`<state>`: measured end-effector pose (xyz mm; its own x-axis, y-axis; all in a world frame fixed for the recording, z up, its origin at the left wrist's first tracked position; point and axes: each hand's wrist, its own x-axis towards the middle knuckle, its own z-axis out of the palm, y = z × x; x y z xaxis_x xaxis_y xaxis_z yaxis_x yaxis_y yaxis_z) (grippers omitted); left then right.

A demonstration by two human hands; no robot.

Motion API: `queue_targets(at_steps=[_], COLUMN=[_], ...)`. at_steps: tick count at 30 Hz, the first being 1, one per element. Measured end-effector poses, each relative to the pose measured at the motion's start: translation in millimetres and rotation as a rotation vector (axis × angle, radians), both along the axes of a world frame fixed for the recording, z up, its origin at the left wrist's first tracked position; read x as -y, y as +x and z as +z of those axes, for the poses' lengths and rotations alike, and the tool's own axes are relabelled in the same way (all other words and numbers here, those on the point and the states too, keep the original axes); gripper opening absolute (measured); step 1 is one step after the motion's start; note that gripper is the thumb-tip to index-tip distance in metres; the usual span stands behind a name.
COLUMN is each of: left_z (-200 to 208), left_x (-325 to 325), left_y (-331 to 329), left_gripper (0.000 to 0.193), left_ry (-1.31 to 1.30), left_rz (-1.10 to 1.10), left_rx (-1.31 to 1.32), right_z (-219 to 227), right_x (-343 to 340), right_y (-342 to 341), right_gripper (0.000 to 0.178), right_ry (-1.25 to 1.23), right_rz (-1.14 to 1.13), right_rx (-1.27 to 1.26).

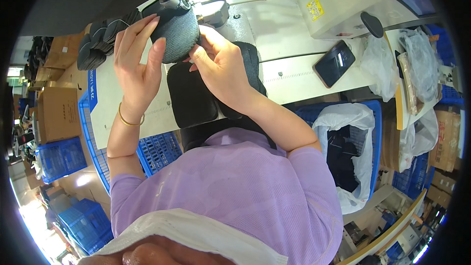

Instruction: The person threads a sewing machine and then aligns and stitches pairs of fabric shoe components together using the machine.

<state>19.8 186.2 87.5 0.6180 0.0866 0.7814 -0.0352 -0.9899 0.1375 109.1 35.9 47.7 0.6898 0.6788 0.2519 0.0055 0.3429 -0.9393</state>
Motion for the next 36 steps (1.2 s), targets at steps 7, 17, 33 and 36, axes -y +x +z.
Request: queue_targets(at_steps=[7,17,33,36], left_z=[4,-28,-43,-25], left_x=[0,8,-31,-69], left_y=[6,-82,-52,7], left_gripper=[0.040,0.063,0.054,0.052], left_ry=[-0.408,-1.562,-1.202,-0.980], left_rz=[0.005,-0.355,0.003,-0.366], left_rx=[-0.242,-0.238,-0.264,-0.161], right_z=[-5,-21,-48,-58], right_x=[-23,8,45,46], right_y=[-2,-12,2,6], right_gripper=[0.023,0.039,0.024,0.025], right_ry=[-0.149,-0.098,-0.283,-0.266], right_rz=[-0.177,-0.153,-0.007,-0.104], right_rx=[0.546,0.305,0.000,0.192])
